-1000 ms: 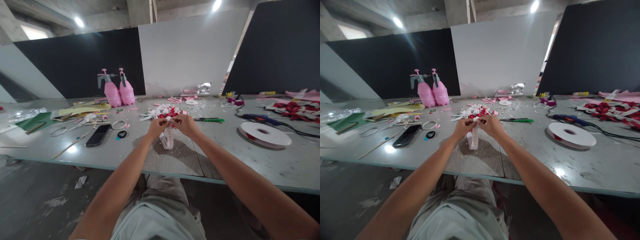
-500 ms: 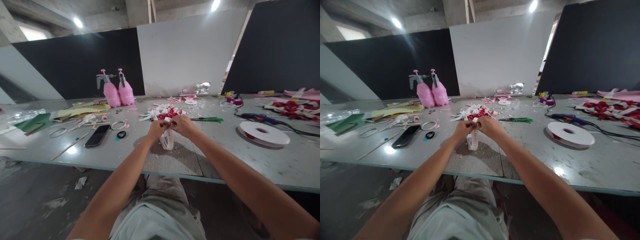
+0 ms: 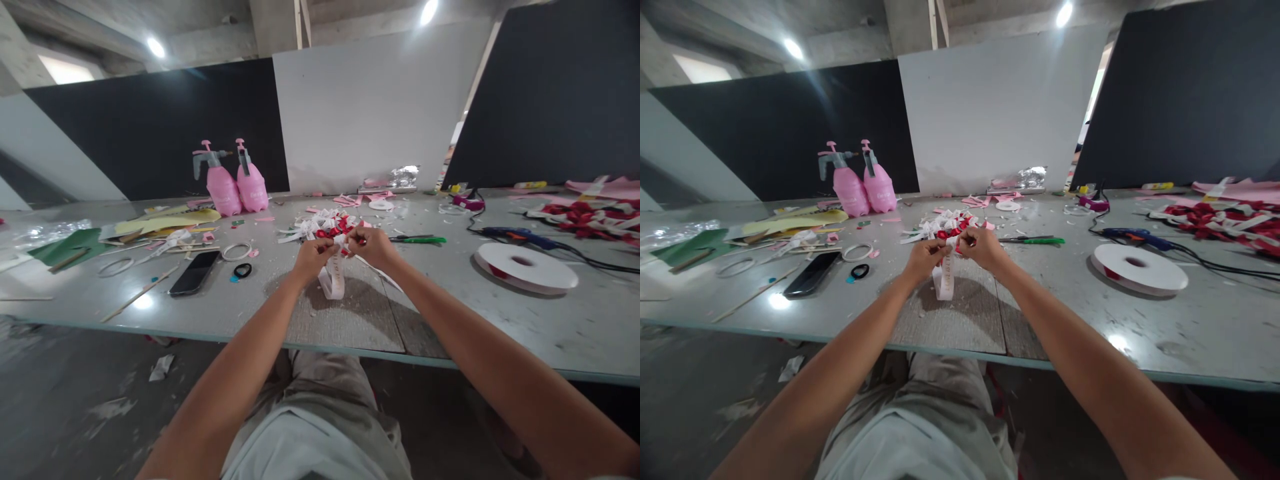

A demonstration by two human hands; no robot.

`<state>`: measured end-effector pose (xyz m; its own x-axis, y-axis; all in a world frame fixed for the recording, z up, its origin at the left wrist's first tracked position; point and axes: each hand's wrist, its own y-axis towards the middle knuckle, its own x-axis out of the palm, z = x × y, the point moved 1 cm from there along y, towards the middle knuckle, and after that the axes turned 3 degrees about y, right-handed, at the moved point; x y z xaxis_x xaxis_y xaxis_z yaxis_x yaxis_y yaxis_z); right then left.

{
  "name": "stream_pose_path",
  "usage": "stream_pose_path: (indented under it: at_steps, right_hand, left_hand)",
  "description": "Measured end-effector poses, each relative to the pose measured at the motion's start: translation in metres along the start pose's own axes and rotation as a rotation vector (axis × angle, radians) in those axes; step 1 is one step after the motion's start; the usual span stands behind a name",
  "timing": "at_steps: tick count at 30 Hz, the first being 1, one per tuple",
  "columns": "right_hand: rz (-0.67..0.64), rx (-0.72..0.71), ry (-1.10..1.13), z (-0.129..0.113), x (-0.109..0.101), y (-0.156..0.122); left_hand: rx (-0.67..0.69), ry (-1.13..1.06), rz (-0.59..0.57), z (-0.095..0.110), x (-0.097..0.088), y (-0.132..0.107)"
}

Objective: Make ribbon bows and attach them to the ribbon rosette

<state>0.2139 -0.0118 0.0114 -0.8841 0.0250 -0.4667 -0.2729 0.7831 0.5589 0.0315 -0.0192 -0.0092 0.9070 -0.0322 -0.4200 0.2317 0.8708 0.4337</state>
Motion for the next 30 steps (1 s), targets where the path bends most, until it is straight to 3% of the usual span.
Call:
stream_pose_path:
  at_steps: [6,30]
  right_hand:
    - [0.104,-0.181,-0.118,-0.007,-0.004,-0.004]
    - [-0.096,-0.331,-0.577,-0.019,0.004,0.002]
  left_hand:
    - [0.017,0.021,0.020,0.000,-0.002,0.001]
    - [0.065,0.137,0.024,0.002,0.003,0.002]
